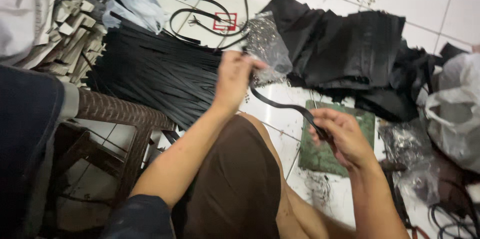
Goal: The person assembles keychains by cutting black straps, inserting metal rings, and hammering them into place. They repeatedly pick up straps, cut them, attach hardware, and use a hammer on a green board to secure the components.
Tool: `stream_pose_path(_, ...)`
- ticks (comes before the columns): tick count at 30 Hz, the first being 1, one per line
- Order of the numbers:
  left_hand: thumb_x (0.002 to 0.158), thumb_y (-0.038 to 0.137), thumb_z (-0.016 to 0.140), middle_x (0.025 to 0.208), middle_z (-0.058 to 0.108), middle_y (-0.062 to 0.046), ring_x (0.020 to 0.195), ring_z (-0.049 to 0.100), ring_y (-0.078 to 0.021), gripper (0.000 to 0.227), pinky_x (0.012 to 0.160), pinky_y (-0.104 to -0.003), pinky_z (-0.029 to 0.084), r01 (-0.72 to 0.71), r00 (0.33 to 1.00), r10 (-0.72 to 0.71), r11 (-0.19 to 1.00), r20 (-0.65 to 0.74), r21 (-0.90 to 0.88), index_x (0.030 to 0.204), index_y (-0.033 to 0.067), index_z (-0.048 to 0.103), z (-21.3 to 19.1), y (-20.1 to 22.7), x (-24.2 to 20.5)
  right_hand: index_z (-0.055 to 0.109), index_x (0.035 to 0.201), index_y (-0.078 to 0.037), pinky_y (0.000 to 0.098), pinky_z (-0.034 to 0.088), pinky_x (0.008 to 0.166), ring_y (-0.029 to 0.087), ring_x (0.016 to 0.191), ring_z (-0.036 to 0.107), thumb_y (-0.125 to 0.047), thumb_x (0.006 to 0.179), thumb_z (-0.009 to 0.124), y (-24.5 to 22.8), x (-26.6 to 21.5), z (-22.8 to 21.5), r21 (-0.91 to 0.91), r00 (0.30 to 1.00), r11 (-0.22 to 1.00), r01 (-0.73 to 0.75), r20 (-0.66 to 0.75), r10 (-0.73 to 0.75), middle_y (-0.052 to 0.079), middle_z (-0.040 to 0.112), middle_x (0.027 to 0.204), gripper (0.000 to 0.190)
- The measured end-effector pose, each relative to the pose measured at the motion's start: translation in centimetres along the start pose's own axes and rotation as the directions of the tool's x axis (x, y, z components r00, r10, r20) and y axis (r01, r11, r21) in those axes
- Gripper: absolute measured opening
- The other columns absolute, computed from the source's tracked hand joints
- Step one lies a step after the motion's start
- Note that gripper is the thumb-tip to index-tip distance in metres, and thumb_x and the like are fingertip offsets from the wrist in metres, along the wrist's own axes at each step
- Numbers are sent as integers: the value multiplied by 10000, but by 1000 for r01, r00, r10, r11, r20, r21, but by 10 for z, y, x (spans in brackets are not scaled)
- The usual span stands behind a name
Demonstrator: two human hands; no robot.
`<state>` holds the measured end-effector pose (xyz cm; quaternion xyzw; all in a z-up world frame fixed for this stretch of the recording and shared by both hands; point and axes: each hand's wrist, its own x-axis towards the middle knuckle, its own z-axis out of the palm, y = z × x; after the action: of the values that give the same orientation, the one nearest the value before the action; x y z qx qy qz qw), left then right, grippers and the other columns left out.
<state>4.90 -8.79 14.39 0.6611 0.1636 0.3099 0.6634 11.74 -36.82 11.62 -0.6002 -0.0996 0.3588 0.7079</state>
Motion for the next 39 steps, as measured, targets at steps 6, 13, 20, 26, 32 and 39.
stream_pose_path(6,961,149,703,763,666,-6,703,520,-89,95,654,-245,411,95,884,-73,995,-462,26,926,61,703,-77,-71,89,663,1220,104,248,461,396,155,535,605,-51,924,643,31,35,-19,-95,997,993,-67,-55,62,165,689,761,335)
stream_pose_path(13,801,190,765,554,452,32,596,391,-116,344,603,-359,379,55,829,220,882,-513,467,590,157,495,-143,-151,244,718,1142,-2,163,378,483,89,605,520,-28,937,678,33,187,54,-47,996,996,-81,-49,79,114,675,816,211)
stream_pose_path(20,800,193,744,628,409,-1,613,393,-181,297,601,-417,357,253,896,102,682,-432,686,703,165,465,-226,-166,287,284,1560,-96,423,557,1034,361,1252,647,-255,924,667,0,196,78,100,991,986,-132,49,128,215,432,1572,759)
stream_pose_path(26,874,154,616,846,735,-167,834,699,-391,161,744,-497,555,40,958,-284,244,32,969,822,149,768,-216,-127,116,524,1450,-54,397,505,991,301,1161,645,-185,924,632,75,89,11,-192,949,937,-291,-180,258,150,619,1420,553)
stream_pose_path(32,907,266,751,1218,603,-117,1153,542,-384,327,930,-522,442,-312,800,-522,59,296,948,1217,185,688,-231,-173,29,664,1289,-2,348,532,837,262,952,687,-92,956,667,180,1,-48,-180,926,918,-353,-205,316,177,749,1182,344)
stream_pose_path(39,884,276,723,991,658,-44,1068,544,-338,118,811,-512,415,-615,723,-427,-42,542,787,941,174,707,-231,-187,47,690,1254,-15,263,542,764,125,907,653,-128,972,671,197,-24,-64,-241,964,941,-239,-174,200,104,766,1130,304)
